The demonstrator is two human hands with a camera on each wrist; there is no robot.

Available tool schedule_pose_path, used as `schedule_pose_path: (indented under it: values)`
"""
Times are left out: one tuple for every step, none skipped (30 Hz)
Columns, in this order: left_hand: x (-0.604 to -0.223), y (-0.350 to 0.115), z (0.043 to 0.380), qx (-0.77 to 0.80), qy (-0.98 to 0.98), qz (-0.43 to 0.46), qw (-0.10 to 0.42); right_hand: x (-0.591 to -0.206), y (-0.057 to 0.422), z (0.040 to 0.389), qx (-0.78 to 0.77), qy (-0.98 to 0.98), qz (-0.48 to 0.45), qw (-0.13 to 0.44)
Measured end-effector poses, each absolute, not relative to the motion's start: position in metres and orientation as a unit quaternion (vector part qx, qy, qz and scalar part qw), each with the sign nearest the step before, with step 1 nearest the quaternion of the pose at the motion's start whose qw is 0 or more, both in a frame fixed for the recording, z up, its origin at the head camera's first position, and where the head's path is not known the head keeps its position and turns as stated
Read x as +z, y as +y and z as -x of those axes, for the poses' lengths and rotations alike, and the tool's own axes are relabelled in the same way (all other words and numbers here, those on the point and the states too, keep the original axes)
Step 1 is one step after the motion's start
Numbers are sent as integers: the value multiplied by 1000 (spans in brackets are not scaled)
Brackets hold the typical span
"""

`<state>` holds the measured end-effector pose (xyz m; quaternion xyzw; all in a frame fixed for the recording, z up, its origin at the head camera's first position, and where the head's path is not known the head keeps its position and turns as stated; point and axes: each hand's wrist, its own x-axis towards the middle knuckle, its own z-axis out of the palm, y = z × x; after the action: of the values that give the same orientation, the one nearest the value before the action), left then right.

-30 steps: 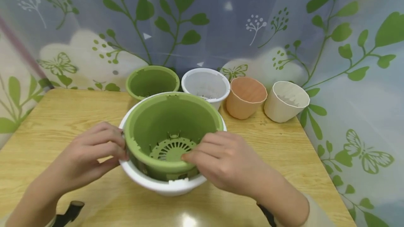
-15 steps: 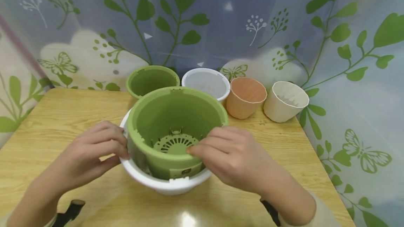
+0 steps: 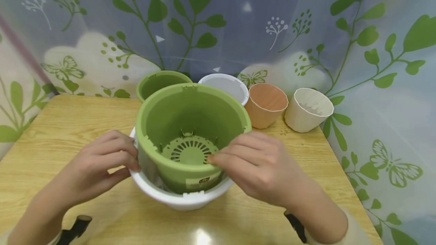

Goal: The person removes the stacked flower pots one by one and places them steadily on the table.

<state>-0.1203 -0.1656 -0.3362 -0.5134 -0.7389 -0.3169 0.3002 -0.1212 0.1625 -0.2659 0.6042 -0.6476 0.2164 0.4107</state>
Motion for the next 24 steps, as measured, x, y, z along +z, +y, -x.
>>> schedule_pose_path:
  values:
    - [-337,-166,120,-317,-739,513,300,-265,162,122,222,-642,-605,415]
    - [-337,-166,120,-317,-740,513,299,-264,162,123,228,-637,-606,419]
    - [-337,-166,120,-316,-740,513,299,-263,162,123,232,-634,-604,424]
    - [-337,-165,120,-316,-740,513,298,-262,162,124,234,-631,-604,427]
    - [-337,-165,120,-316,-741,512,298,-261,162,124,235,-629,-603,431]
    - [-337,-165,120,-316,-741,512,298,-260,162,125,236,-627,-602,434]
    - [-337,-165,120,-316,-741,513,297,-260,162,125,236,-626,-601,437]
    - [-337,-165,120,-316,-740,513,298,-259,162,126,237,-625,-601,439]
    - [-337,-165,121,-316,-741,513,298,-259,163,126,237,-625,-600,439]
    - [-337,-165,120,-316,-741,512,298,-259,163,127,237,-624,-601,440]
    - [-337,-165,120,-315,-742,512,297,-258,164,127,236,-625,-601,440]
    - [-337,-165,120,-315,-743,511,297,-258,165,127,235,-627,-600,439]
    - [-337,-166,120,-314,-744,510,296,-257,166,127,234,-627,-598,440]
    - [-337,-166,120,-313,-745,509,296,-257,166,127,234,-628,-597,440]
    - [-337,-166,120,-313,-746,508,295,-257,166,127,235,-628,-597,441]
    - [-337,-166,120,-313,-746,508,295,-256,167,127,234,-628,-595,443]
    - [-337,-166,120,-313,-747,507,295,-256,167,128,235,-628,-593,446]
    - [-337,-166,120,-314,-747,507,295,-256,167,128,236,-627,-592,448]
    - [-337,-166,119,-314,-748,505,295,-255,167,128,237,-626,-591,451]
    - [-337,-166,119,-316,-747,505,295,-255,166,128,237,-626,-590,453]
    - [-337,-166,119,-317,-746,505,296,-254,166,128,237,-625,-588,455]
    - [-337,-166,119,-318,-746,505,297,-254,166,129,237,-625,-587,457]
    - [-338,-166,119,-319,-746,504,296,-253,166,129,237,-625,-586,459]
    - [-338,-166,119,-320,-747,503,296,-253,166,129,238,-623,-585,462]
